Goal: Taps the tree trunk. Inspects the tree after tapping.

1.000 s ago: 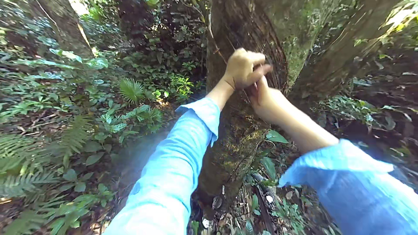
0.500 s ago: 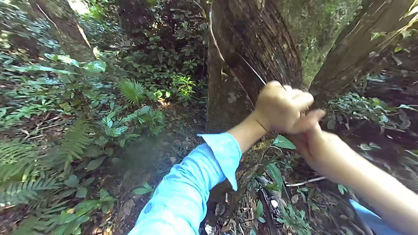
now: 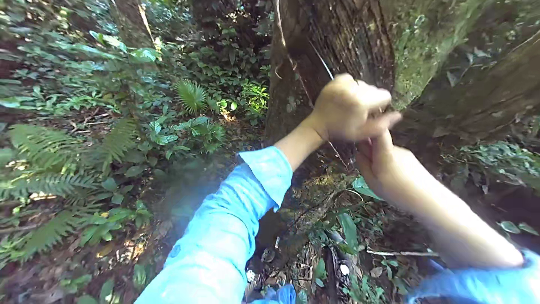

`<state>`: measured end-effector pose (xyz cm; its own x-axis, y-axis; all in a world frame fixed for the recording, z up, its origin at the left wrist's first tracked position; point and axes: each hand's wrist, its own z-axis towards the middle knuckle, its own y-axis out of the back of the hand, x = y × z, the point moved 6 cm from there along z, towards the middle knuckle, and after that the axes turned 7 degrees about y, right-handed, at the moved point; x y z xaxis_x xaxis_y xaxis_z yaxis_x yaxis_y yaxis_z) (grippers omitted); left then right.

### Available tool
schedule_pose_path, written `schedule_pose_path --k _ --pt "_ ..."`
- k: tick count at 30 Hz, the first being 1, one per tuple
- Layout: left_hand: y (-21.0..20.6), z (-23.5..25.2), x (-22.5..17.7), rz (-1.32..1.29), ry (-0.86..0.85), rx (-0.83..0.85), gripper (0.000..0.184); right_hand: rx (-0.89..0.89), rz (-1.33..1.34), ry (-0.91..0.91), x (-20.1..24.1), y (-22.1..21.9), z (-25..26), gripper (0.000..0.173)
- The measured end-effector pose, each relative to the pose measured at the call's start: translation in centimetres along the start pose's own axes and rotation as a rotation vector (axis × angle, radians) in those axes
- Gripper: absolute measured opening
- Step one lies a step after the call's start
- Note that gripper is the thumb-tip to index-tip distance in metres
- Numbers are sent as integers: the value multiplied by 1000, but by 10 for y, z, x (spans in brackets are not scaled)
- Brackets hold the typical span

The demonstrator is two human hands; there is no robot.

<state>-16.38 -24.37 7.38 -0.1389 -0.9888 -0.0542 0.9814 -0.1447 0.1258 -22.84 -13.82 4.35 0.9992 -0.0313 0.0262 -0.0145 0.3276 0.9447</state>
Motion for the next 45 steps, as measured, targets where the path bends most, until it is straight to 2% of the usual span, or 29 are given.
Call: schedule_pose_path --k 2,4,6,9,11,13,15,18,20,23,28,34,40,45 --pt "-1 1 -17 113 143 136 41 34 18 33 -18 -4 -9 41" --pt "-23 -18 -37 84 66 -15 45 21 57 80 -20 -4 -40 33" --pt "-34 -27 -48 53 1 -59 50 13 69 81 -17 0 -55 27" --pt "-29 -12 -29 104 9 -33 51 60 58 97 -23 7 -28 38" --pt "-36 -9 -20 208 55 -49 50 114 34 75 -44 0 -15 47" --pt "-56 -25 -49 272 158 70 48 95 48 133 -67 -11 -47 42" --pt "-82 -48 -89 153 176 106 43 98 102 159 -70 -4 -106 39" --pt "-98 -71 -130 -33 89 71 49 -11 204 185 -81 -3 -161 40" --pt "-90 -68 -137 -13 1 50 50 -104 259 201 -79 -11 -166 39" --pt "-81 -62 -130 22 -66 54 47 -196 321 245 -75 -24 -153 33" --pt "-74 -50 -97 146 -76 92 53 -307 354 289 -68 -31 -109 29" --pt "-76 -35 -40 220 16 85 53 -197 353 298 -81 -45 -48 35" --pt "-96 -53 -36 364 33 -14 58 -219 282 389 -108 -69 -42 31" --pt "-125 -66 -49 303 35 30 61 -233 279 455 -140 -79 -57 29"
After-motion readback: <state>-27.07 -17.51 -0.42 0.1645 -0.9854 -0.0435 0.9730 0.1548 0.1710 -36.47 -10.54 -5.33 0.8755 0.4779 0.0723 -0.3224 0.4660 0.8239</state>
